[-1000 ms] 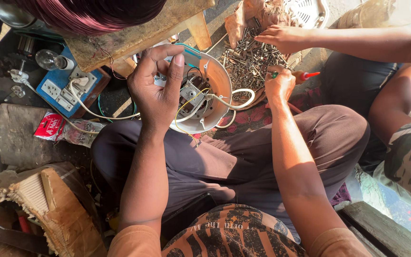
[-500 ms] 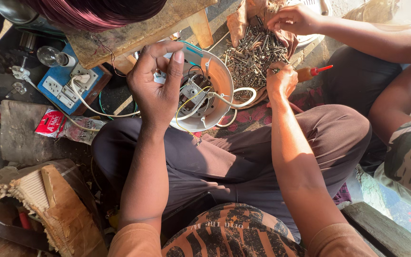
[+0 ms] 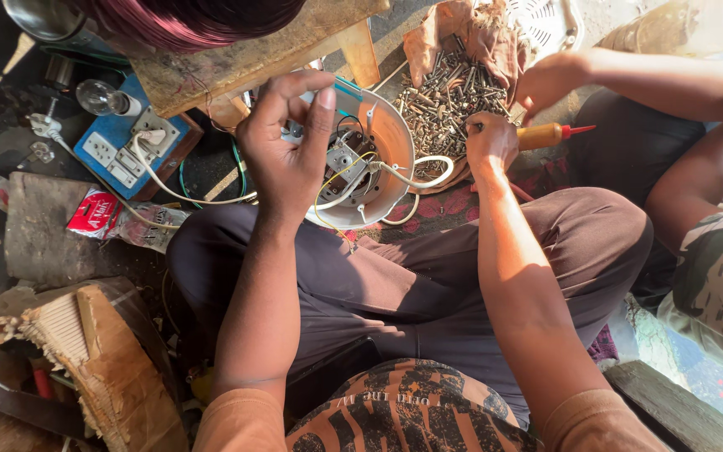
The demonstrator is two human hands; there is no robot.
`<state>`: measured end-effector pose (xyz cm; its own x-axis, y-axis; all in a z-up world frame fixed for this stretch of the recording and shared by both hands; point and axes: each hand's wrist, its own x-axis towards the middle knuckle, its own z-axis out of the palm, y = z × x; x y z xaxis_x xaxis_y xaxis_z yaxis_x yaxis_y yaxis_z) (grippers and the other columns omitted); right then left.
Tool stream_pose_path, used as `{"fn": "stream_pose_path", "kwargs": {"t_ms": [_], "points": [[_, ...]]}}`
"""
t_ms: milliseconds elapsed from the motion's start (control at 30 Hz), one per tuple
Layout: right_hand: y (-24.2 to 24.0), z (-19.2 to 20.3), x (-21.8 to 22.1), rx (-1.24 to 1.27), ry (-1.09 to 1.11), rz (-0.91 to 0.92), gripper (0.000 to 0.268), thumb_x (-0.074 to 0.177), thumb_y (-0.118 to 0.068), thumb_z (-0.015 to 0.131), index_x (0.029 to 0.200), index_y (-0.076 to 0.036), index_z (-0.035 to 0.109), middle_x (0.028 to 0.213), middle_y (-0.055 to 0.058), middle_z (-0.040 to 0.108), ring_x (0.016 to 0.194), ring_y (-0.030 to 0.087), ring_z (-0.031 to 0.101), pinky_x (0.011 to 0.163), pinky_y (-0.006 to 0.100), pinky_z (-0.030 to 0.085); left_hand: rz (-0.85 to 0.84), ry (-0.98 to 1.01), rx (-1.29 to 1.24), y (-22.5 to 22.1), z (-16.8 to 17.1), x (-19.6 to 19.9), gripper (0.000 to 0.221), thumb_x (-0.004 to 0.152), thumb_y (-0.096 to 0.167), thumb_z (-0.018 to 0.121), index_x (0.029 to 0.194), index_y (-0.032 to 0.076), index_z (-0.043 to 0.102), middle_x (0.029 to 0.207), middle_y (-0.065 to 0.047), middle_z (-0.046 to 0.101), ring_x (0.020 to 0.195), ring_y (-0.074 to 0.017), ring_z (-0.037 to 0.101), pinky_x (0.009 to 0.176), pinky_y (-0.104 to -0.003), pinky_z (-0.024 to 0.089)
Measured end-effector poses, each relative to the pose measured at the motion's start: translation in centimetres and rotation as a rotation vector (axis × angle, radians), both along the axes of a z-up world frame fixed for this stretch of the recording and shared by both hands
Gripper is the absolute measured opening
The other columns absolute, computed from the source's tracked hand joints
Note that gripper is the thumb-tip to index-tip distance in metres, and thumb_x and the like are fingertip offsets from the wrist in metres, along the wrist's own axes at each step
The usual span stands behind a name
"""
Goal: The person sits cross-legged on the floor and repairs a ceiling fan motor assembly. They use a screwdriver to tighten screws on the motor housing and handle various wires and small metal parts from a nearby container.
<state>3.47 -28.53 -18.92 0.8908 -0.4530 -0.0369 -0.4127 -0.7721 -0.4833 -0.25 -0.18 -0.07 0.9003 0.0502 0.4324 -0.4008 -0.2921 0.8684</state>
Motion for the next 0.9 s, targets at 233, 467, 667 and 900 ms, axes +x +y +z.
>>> {"fn": "stream_pose_path", "kwargs": {"t_ms": [233,467,667,900], "points": [[0.1,0.7,-0.1,0.022,0.157,0.028,0.013,0.086,-0.017,0.077,0.098,-0.021,0.078,0.104,0.013,0.073,0.101,0.034,0.069,0.087,0.047,0.054,0.026,-0.102,0.112,-0.3,0.7,-0.3,0.013,0.105,0.011,0.069,0.116,0.003,0.07,0.082,0.0,0.069,0.073,-0.0094,0.06,0.084,-0.028,0.048],[0.7,1.5,-1.3,0.026,-0.307,0.214,0.01,0.084,-0.006,0.078,0.091,-0.011,0.073,0.098,0.016,0.068,0.091,0.038,0.067,0.078,0.046,0.052,-0.022,-0.075,0.094,0.7,1.9,-1.3,0.013,0.107,0.013,0.07,0.119,0.006,0.071,0.093,-0.002,0.074,0.072,-0.0073,0.063,0.073,-0.024,0.05],[2.1,6.8,-2.8,0.248,-0.613,0.441,0.012,0.096,0.007,0.071,0.101,-0.003,0.067,0.094,0.013,0.072,0.086,0.028,0.072,0.08,0.034,0.055,-0.217,0.166,0.185,3.2,0.9,-3.8,0.021,0.097,0.015,0.077,0.116,0.008,0.074,0.084,-0.003,0.072,0.07,-0.0105,0.063,0.064,-0.025,0.05],[4.6,13.6,-8.6,0.235,-0.688,0.651,0.01,0.101,0.003,0.076,0.107,-0.003,0.073,0.1,0.014,0.074,0.087,0.024,0.074,0.078,0.033,0.055,-0.215,-0.125,0.682,2.5,-1.5,-4.4,0.027,0.065,0.016,0.086,0.088,0.015,0.073,0.096,-0.002,0.07,0.096,-0.0297,0.065,0.088,-0.041,0.053]]}}
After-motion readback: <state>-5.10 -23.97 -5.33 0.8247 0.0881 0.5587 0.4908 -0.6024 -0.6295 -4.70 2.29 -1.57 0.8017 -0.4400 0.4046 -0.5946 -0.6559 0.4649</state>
